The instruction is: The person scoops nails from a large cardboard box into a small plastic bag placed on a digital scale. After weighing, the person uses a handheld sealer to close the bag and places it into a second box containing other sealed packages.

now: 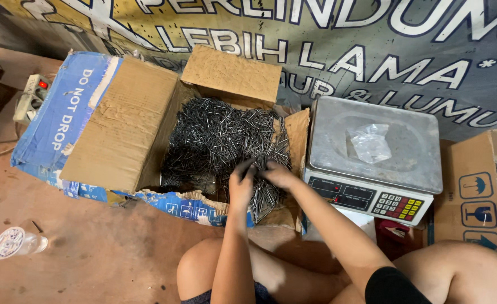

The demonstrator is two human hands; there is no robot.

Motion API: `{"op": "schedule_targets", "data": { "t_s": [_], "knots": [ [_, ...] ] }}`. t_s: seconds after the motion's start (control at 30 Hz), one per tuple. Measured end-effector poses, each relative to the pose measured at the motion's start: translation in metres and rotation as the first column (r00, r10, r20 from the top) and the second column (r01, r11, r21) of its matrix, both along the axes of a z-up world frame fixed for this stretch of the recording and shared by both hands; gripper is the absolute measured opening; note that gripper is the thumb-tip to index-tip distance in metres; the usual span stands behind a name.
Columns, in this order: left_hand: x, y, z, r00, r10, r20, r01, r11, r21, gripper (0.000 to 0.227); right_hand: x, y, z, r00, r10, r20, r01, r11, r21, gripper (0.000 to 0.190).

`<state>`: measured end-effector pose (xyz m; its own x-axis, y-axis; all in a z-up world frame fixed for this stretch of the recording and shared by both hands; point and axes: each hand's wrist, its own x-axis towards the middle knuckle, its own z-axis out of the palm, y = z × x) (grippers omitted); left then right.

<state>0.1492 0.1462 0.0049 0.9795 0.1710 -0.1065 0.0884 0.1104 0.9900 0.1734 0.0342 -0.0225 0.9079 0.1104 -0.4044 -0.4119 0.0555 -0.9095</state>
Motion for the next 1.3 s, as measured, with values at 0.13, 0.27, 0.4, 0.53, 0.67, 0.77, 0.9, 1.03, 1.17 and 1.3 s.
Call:
{"op": "schedule_targets", "data": {
  "t_s": [0.13,0.27,0.4,0.53,0.67,0.77,0.9,1.03,1.17,1.3],
  "knots": [
    [-0.008,-0.004,-0.001,0.996,-0.088,-0.03,0.092,0.977,0.193,0.028,0.006,0.001,-0.017,0.987,0.108,0.117,-0.06,0.934,-0.351,0.039],
    [-0.014,-0.004,0.007,0.981,-0.192,0.014,0.184,0.953,0.24,0.039,0.017,0.0,-0.036,0.994,-0.083,0.066,0.091,0.989,-0.115,0.042],
    [-0.004,-0.002,-0.004,0.959,-0.275,0.067,0.245,0.924,0.293,0.047,0.015,-0.018,-0.053,0.986,-0.13,0.1,0.143,0.981,-0.132,0.05],
    [-0.001,-0.002,-0.002,0.971,-0.186,0.149,0.118,0.919,0.377,0.041,0.007,-0.015,-0.032,0.998,-0.018,0.067,0.03,0.98,-0.198,0.044],
    [-0.003,0.004,-0.011,0.95,0.05,0.309,-0.245,0.732,0.635,0.035,0.004,-0.014,-0.018,0.878,0.411,0.245,-0.243,0.825,-0.511,0.033],
    [-0.002,0.003,-0.006,0.946,-0.079,0.316,-0.136,0.785,0.604,0.039,-0.008,-0.017,-0.017,0.77,0.606,0.198,-0.339,0.652,-0.678,0.028],
    [0.002,-0.002,-0.02,0.972,-0.167,0.167,0.02,0.764,0.645,0.018,-0.008,-0.018,-0.028,0.705,0.671,0.229,-0.347,0.609,-0.714,0.028],
    [-0.004,0.006,-0.005,0.985,0.12,0.12,-0.13,0.988,0.08,0.015,-0.007,-0.019,-0.013,0.851,0.49,0.188,-0.347,0.794,-0.499,0.04],
    [-0.013,0.0,0.01,0.99,0.14,-0.009,-0.14,0.978,-0.154,0.021,0.0,-0.025,-0.02,0.995,-0.05,-0.09,0.049,0.999,-0.003,0.042],
    [-0.012,-0.015,-0.003,0.996,0.017,-0.091,-0.019,1.0,-0.023,0.022,0.004,-0.035,-0.043,0.976,-0.167,-0.137,0.179,0.981,0.077,0.053]
  ]
}}
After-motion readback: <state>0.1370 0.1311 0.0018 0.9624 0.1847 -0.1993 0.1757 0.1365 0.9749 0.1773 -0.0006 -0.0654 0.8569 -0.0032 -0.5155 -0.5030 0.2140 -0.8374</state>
